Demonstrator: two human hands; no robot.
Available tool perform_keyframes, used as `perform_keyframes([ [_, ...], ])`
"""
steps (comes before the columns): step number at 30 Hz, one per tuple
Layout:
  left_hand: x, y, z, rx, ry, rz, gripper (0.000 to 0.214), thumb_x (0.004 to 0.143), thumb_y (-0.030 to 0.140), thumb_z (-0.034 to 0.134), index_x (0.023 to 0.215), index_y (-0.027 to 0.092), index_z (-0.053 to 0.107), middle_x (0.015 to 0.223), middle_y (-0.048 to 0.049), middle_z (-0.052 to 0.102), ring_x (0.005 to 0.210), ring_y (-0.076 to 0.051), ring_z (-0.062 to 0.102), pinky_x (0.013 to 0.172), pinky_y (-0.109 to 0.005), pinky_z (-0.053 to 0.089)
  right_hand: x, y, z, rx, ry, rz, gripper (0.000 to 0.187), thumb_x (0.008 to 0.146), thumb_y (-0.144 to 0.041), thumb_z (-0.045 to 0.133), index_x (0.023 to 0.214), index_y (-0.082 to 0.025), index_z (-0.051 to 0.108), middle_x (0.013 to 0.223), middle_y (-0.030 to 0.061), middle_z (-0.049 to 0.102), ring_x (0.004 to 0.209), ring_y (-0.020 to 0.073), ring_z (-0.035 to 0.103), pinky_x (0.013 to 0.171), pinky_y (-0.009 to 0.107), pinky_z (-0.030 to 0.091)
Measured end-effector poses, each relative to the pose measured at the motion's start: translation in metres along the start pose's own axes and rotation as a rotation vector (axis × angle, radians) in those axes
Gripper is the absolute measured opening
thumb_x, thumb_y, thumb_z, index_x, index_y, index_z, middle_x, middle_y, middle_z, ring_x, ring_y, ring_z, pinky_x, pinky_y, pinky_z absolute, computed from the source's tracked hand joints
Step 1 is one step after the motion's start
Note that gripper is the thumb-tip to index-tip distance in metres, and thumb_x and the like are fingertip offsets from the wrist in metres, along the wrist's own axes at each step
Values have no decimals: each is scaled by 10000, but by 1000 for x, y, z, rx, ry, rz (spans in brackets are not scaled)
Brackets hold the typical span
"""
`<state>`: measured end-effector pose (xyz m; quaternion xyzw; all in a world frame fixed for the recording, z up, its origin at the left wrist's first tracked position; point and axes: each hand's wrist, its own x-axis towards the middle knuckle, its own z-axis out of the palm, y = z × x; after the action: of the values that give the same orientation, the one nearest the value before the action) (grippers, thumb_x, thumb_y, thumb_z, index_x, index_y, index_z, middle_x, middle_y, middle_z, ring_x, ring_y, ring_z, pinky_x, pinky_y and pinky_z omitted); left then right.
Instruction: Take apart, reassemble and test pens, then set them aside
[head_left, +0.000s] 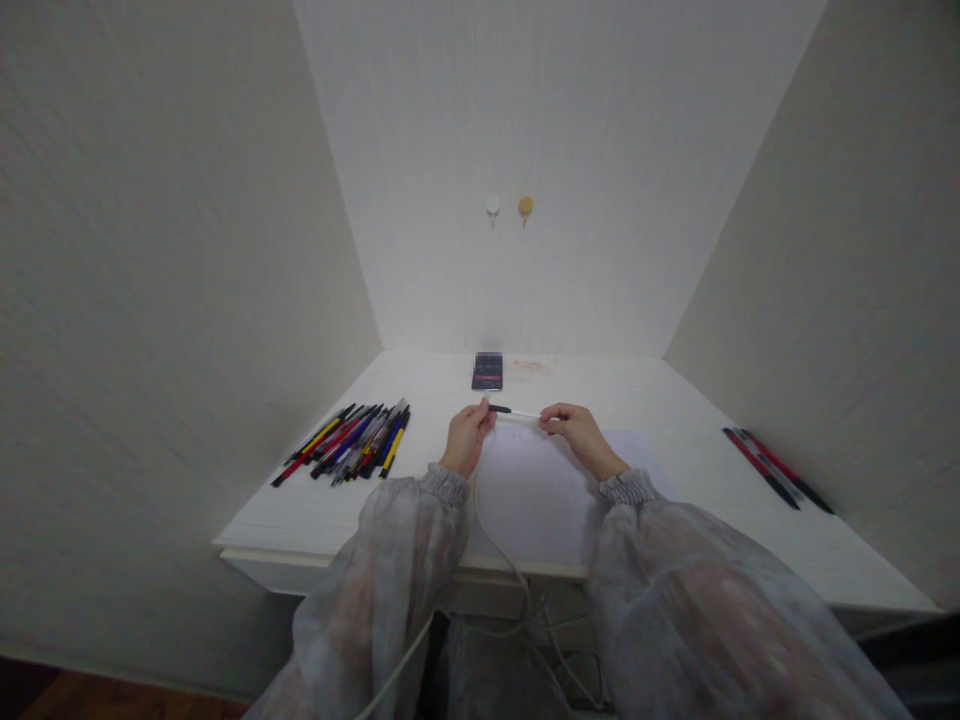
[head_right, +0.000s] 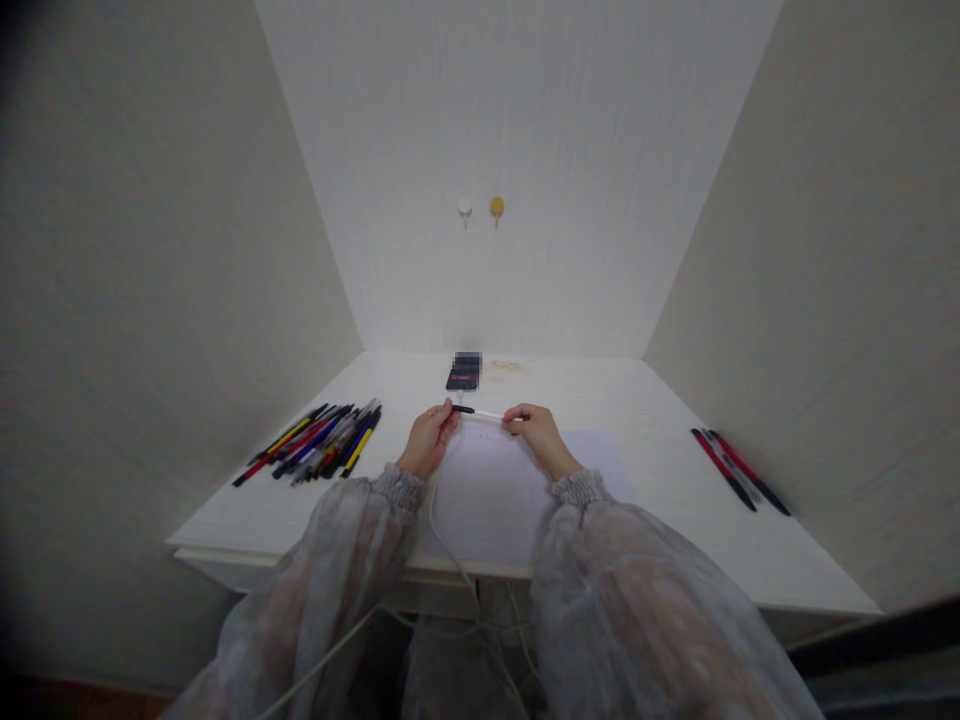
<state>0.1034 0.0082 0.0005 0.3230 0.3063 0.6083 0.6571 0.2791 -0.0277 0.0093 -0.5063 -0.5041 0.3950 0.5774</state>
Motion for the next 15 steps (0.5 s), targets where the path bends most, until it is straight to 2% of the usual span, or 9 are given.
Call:
perform_keyframes([
  [3,1,-1,-2,-3,-5,-12,190,640,263,656,578,150,516,602,5,547,540,-60,518,607,-207,439,-2,-3,1,88,-52,50,208,512,-226,701,689,-158,615,614,-5,603,535,98,541,485,207,446],
  [6,3,-2,-3,-11,-10,14,186,652,276,642,618,157,503,624,6,560,571,-67,543,631,-212,446,-5,-4,2,155,-155,205,302,641,-369,624,834,-139,591,638,46,633,471,114,553,407,220,437],
  [9,4,-3,-4,-8,-20,43,191,661,283,633,625,161,490,619,11,556,597,-79,561,660,-226,452,-8,-4,2,114,-251,313,373,717,-461,524,779,-99,589,558,72,623,340,79,466,303,186,333],
  [12,4,-3,-4,-25,-26,36,191,663,275,633,619,161,487,619,7,565,582,-77,560,670,-231,453,-7,-3,1,84,-267,243,328,699,-417,563,633,-96,580,458,23,560,303,40,384,284,161,252],
  [15,3,-2,-3,-50,-24,18,195,659,263,640,612,162,480,605,6,572,573,-78,564,668,-230,452,-6,-4,1,91,-206,186,205,619,-310,651,616,-119,576,461,-23,531,348,38,404,326,153,297],
])
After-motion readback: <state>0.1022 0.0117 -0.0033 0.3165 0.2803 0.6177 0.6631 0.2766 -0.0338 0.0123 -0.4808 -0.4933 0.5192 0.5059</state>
